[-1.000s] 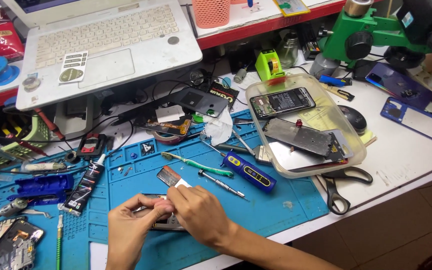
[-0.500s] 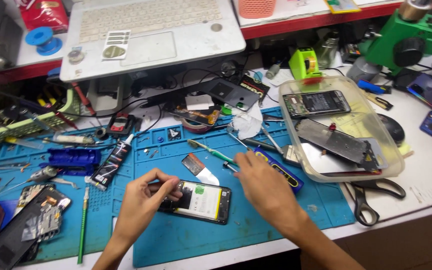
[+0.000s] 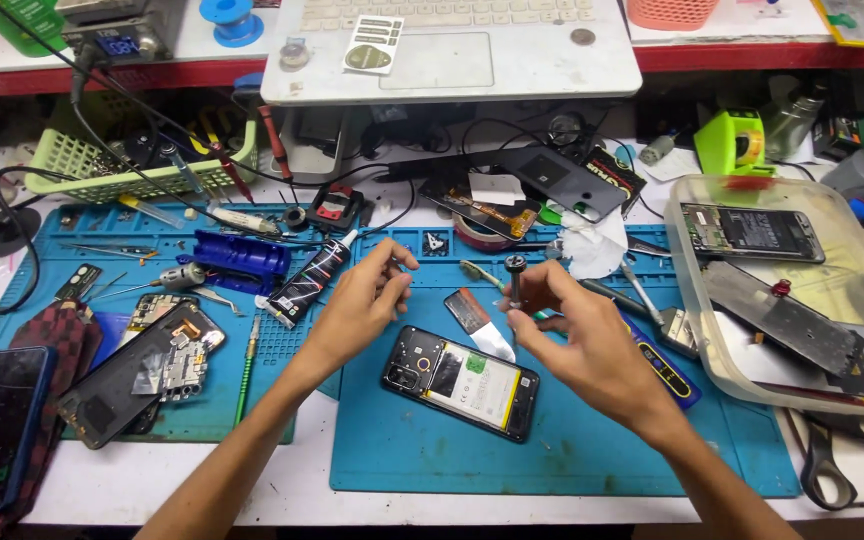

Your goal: The person applies adhesive from a tube along the edges of a smartphone frame. They then wipe the tube and the phone screen with a tissue. Finally, they use a toothbrush to clean the interior of the phone chassis.

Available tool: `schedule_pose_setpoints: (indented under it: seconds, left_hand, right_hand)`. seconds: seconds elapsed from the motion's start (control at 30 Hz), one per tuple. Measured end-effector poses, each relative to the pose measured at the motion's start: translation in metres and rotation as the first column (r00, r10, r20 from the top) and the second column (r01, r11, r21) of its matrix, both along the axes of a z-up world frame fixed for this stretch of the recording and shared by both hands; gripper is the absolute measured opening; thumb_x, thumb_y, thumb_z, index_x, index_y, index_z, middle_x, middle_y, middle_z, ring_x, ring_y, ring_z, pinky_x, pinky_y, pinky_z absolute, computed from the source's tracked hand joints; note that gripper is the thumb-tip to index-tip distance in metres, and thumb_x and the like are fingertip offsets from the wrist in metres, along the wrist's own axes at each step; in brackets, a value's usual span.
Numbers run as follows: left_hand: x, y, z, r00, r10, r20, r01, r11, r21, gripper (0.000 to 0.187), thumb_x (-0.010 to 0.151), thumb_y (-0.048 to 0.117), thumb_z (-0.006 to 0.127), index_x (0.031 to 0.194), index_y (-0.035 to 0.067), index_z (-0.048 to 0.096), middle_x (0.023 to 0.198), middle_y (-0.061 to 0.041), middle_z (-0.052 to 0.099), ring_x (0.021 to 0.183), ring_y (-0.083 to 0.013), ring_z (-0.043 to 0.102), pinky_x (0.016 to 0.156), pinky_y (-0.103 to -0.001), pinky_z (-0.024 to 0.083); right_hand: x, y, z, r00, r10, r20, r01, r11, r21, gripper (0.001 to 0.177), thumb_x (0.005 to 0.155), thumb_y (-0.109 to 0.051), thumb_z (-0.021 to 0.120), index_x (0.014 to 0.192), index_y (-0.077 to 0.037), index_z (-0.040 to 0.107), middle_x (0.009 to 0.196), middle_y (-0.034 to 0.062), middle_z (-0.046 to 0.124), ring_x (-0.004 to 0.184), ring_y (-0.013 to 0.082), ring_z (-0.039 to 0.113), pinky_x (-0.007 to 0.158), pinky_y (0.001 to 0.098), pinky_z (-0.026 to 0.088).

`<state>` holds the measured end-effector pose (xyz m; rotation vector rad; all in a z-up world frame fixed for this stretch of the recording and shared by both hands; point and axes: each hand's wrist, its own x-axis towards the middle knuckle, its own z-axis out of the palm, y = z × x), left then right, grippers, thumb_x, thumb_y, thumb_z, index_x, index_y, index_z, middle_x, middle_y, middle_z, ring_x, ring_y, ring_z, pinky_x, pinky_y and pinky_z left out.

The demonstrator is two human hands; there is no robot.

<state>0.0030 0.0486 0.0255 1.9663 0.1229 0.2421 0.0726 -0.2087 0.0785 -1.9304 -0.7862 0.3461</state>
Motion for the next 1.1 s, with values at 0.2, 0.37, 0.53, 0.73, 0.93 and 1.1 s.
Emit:
schedule_pose_setpoints:
  seconds: [0.2,0.37,0.53,0.73,0.93,1.1]
  left_hand:
    - [0.001,0.005,0.008,0.999,0.011,0.044,-0.012,0.999,0.029,0.005,0.095,0.003,0.069,0.097,0.0,0.072,0.076,-0.019,0.073,0.069,-0.0225,0.072,0.059,-0.032,0.059]
    - [-0.002,0.008,-0.006,0.997,0.064,0.045,-0.062,0.997,-0.048,0.013,0.089,0.009,0.079,0.085,0.0,0.071,0.066,-0.017,0.07,0.061,-0.0172,0.065,0.054,-0.029,0.052]
    - [-0.008,0.009,-0.007,0.996,0.077,0.052,-0.073,0.994,-0.083,0.029,0.086,0.018,0.084,0.076,0.0,0.064,0.057,-0.013,0.064,0.057,-0.0147,0.059,0.052,-0.026,0.045]
    - [-0.008,0.006,-0.005,0.992,0.117,0.046,-0.104,0.969,-0.224,0.019,0.08,0.007,0.088,0.082,-0.002,0.072,0.069,-0.019,0.073,0.062,-0.0156,0.07,0.056,-0.026,0.057]
    - [-0.007,0.013,-0.002,0.974,-0.044,-0.223,-0.127,0.71,-0.692,0.025,0.088,0.009,0.073,0.103,-0.011,0.075,0.1,-0.026,0.077,0.081,-0.0277,0.075,0.076,-0.032,0.064]
    - [-0.004,0.014,-0.005,0.955,-0.154,-0.254,-0.108,0.617,-0.78,0.044,0.093,0.014,0.063,0.126,-0.014,0.065,0.12,-0.03,0.073,0.096,-0.0296,0.073,0.089,-0.034,0.061]
  right_hand:
    - [-0.016,0.051,-0.04,0.982,0.107,0.156,-0.164,0.894,0.418,0.058,0.097,0.002,0.061,0.145,-0.003,0.029,0.107,0.0179,0.072,0.095,0.0295,0.076,0.08,0.0453,0.065]
    - [-0.012,0.057,-0.069,0.959,0.134,0.25,-0.227,0.892,0.392,0.053,0.092,0.008,0.063,0.138,-0.004,0.04,0.106,0.0164,0.074,0.093,0.033,0.08,0.077,0.0468,0.067]
    - [-0.012,0.057,-0.078,0.969,0.132,0.209,-0.204,0.903,0.379,0.052,0.092,0.008,0.064,0.137,-0.005,0.041,0.106,0.0156,0.074,0.092,0.0313,0.079,0.077,0.0464,0.067]
    - [-0.012,0.058,-0.077,0.959,0.121,0.258,-0.219,0.893,0.393,0.047,0.09,0.008,0.067,0.131,-0.003,0.047,0.102,0.0162,0.075,0.089,0.0326,0.08,0.073,0.0464,0.067]
    - [-0.003,0.049,-0.095,0.846,0.125,0.519,-0.333,0.884,0.329,0.066,0.088,-0.004,0.082,0.135,-0.013,0.037,0.112,0.0107,0.064,0.091,0.0215,0.07,0.082,0.0346,0.063]
    - [-0.003,0.055,-0.075,0.87,0.216,0.443,-0.403,0.828,0.389,0.05,0.095,0.0,0.073,0.134,-0.015,0.046,0.106,0.01,0.072,0.095,0.0216,0.07,0.099,0.038,0.057]
